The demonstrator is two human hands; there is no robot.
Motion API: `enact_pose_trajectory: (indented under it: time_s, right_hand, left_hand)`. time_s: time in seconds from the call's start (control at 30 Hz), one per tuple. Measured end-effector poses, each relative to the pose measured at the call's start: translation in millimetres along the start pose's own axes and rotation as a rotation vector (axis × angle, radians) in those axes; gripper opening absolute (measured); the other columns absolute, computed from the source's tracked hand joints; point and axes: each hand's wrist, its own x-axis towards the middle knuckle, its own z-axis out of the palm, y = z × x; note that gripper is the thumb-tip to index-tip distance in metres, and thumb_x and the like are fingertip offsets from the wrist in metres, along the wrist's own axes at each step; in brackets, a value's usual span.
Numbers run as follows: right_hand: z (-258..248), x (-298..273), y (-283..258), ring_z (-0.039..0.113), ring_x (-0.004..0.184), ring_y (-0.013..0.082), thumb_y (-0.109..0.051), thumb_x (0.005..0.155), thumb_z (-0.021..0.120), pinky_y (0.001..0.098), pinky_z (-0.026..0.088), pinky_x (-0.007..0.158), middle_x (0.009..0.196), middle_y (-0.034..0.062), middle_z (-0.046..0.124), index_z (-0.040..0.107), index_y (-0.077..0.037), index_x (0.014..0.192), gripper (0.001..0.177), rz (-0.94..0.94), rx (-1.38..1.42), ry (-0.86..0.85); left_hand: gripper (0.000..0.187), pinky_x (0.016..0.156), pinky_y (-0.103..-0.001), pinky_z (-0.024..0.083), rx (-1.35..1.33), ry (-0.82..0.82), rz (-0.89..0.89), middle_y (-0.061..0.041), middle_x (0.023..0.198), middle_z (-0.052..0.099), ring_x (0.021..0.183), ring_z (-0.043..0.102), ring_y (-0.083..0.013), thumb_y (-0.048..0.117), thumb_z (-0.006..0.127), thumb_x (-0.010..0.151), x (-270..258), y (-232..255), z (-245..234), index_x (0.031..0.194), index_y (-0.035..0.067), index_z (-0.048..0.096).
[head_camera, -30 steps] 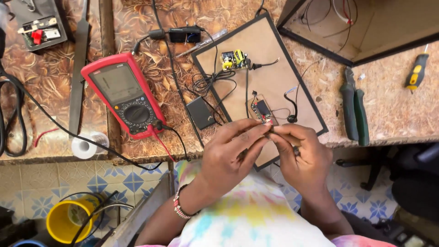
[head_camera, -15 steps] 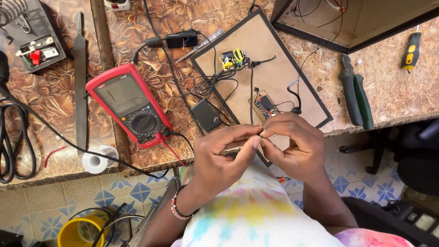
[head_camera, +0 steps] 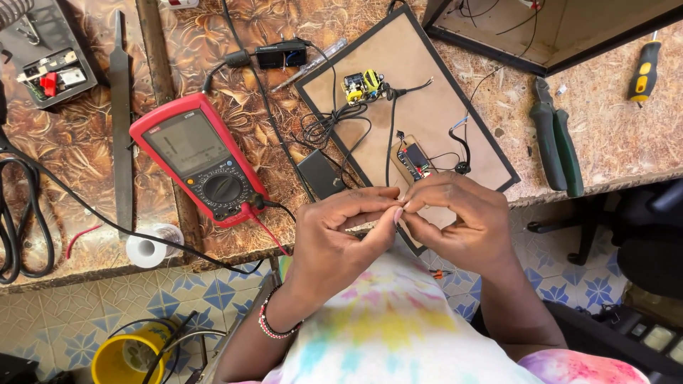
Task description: The person holds a small green circuit board and uses a soldering iron to apply solder to its components. They then use pliers to cut a wire and continue soldering the wire ends with the iron and solder wire.
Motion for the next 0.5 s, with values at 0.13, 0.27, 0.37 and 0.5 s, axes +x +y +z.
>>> enact_pose_trajectory:
  time_s: [0.13, 0.27, 0.37, 0.5]
  right_hand:
    - [-2.8, -0.7, 1.6, 0.074, 0.072, 0.0243, 0.004, 0.076, 0.086, 0.0336, 0.061, 0.071, 0.085, 0.0117, 0.075, 0.076, -0.003, 0.084, 0.015, -0.036, -0.051, -0.017]
    - [-3.6, 1.6, 0.4, 0.072, 0.066, 0.0244, 0.006, 0.077, 0.085, 0.0355, 0.061, 0.068, 0.08, 0.0102, 0.073, 0.077, -0.006, 0.084, 0.015, -0.034, -0.054, -0.034]
    - [-4.7, 1.9, 2.9, 0.072, 0.065, 0.0231, 0.006, 0.075, 0.085, 0.0343, 0.061, 0.067, 0.078, 0.0095, 0.073, 0.078, -0.006, 0.083, 0.016, -0.022, -0.026, -0.035]
    - [-2.2, 0.2, 6.7, 0.069, 0.064, 0.0221, 0.006, 0.077, 0.085, 0.0325, 0.06, 0.066, 0.078, 0.0099, 0.072, 0.078, -0.006, 0.084, 0.015, -0.006, 0.011, -0.029]
  left_hand:
    - [0.01, 0.078, -0.033, 0.067, 0.04, 0.006, 0.018, -0.025, 0.095, 0.079, 0.103, 0.075, -0.0326, 0.0, 0.078, 0.084, -0.5, -0.1, 1.3, 0.094, -0.003, 0.079]
    - [0.01, 0.078, -0.036, 0.067, 0.152, -0.002, 0.083, -0.02, 0.094, 0.081, 0.1, 0.078, -0.0336, 0.002, 0.078, 0.084, 0.4, 1.5, 1.9, 0.093, 0.0, 0.08]
    - [0.009, 0.079, -0.036, 0.066, 0.178, -0.001, 0.098, -0.018, 0.093, 0.081, 0.099, 0.079, -0.033, 0.002, 0.078, 0.084, 1.4, 3.2, 2.9, 0.093, 0.002, 0.081]
    - [0.007, 0.076, -0.037, 0.065, 0.22, 0.028, 0.124, -0.017, 0.09, 0.081, 0.094, 0.08, -0.0352, 0.003, 0.079, 0.083, 1.0, 0.7, 4.5, 0.09, 0.004, 0.081]
